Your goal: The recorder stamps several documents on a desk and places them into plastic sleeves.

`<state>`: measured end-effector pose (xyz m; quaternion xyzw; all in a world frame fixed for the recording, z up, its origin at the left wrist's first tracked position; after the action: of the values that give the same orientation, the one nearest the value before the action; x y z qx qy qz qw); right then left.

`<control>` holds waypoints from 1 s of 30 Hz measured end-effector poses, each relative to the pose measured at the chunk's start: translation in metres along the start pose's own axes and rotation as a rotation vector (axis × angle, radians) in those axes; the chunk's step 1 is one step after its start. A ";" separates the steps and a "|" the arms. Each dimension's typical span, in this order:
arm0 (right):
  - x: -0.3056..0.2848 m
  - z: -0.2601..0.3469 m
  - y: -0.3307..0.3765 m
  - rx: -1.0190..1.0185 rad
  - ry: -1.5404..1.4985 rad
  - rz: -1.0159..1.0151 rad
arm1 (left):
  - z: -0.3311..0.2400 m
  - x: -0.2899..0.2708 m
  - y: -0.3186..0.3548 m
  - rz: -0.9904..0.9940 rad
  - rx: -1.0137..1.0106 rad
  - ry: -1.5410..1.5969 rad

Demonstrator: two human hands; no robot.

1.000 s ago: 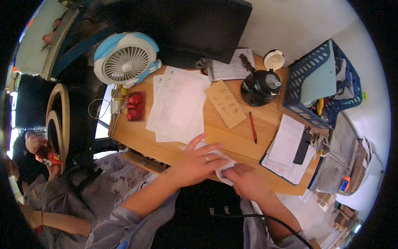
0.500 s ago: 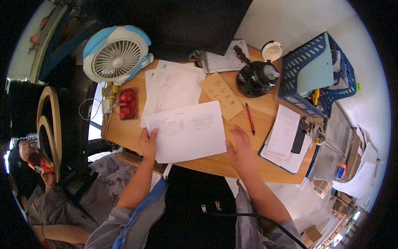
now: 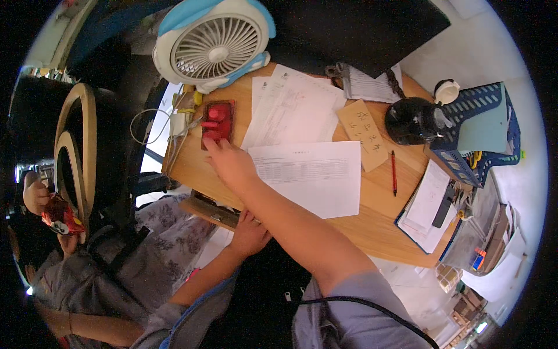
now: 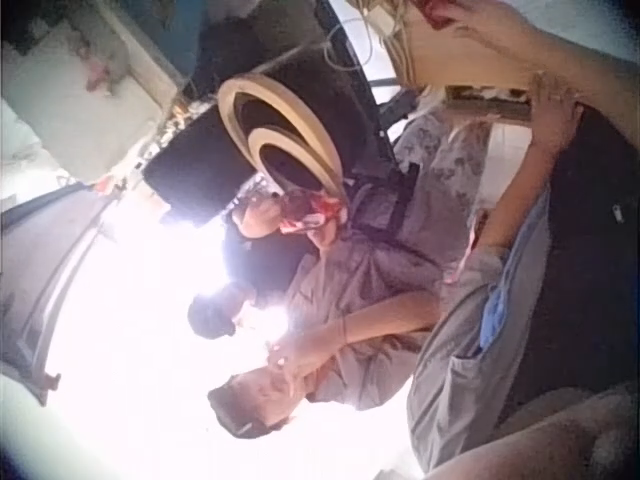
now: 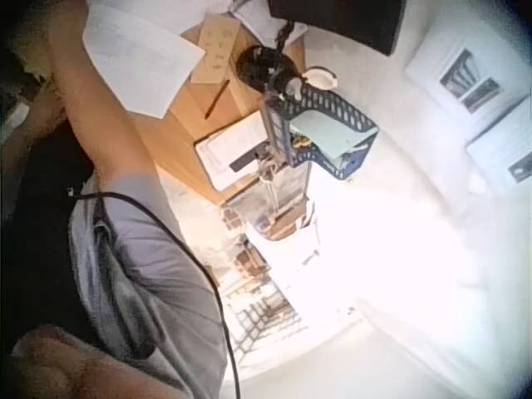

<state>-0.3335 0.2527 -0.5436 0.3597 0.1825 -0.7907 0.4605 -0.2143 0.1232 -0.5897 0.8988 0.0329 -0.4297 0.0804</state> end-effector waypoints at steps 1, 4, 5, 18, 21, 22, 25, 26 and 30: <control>0.007 0.002 -0.010 0.021 0.022 0.004 | 0.002 0.001 0.002 0.000 0.002 0.013; 0.035 -0.003 -0.040 0.074 0.102 0.038 | 0.007 0.010 0.003 0.066 0.019 0.029; 0.043 -0.006 -0.045 0.090 0.122 0.045 | 0.009 0.009 0.003 0.059 0.031 0.030; 0.052 -0.001 -0.056 0.030 0.372 -0.200 | 0.038 0.009 0.002 0.088 -0.039 0.262; 0.050 -0.004 -0.054 0.030 0.387 -0.222 | 0.035 0.002 0.000 0.051 -0.039 0.347; 0.048 -0.009 -0.052 0.026 0.365 -0.245 | 0.035 0.006 -0.001 0.058 -0.035 0.349; 0.027 -0.035 -0.041 0.108 -0.019 -0.265 | 0.024 0.014 -0.001 0.149 0.124 0.046; 0.016 -0.045 -0.024 0.207 -0.192 -0.320 | 0.021 0.006 -0.002 0.113 0.112 0.008; 0.005 -0.103 0.092 0.668 -1.063 -0.399 | 0.036 -0.010 0.003 0.016 0.032 0.060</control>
<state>-0.2149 0.2672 -0.6129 0.0030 -0.2617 -0.9450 0.1960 -0.2473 0.1143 -0.6038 0.9126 0.0213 -0.4026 0.0684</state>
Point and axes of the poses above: each hand's wrist, its own y-axis away from the middle knuckle, its own x-axis out of the palm, z = x × y, the point moved 8 cm from there along -y, towards the middle knuckle, and after that the axes turned 4 degrees about y, right-handed, at the moved point
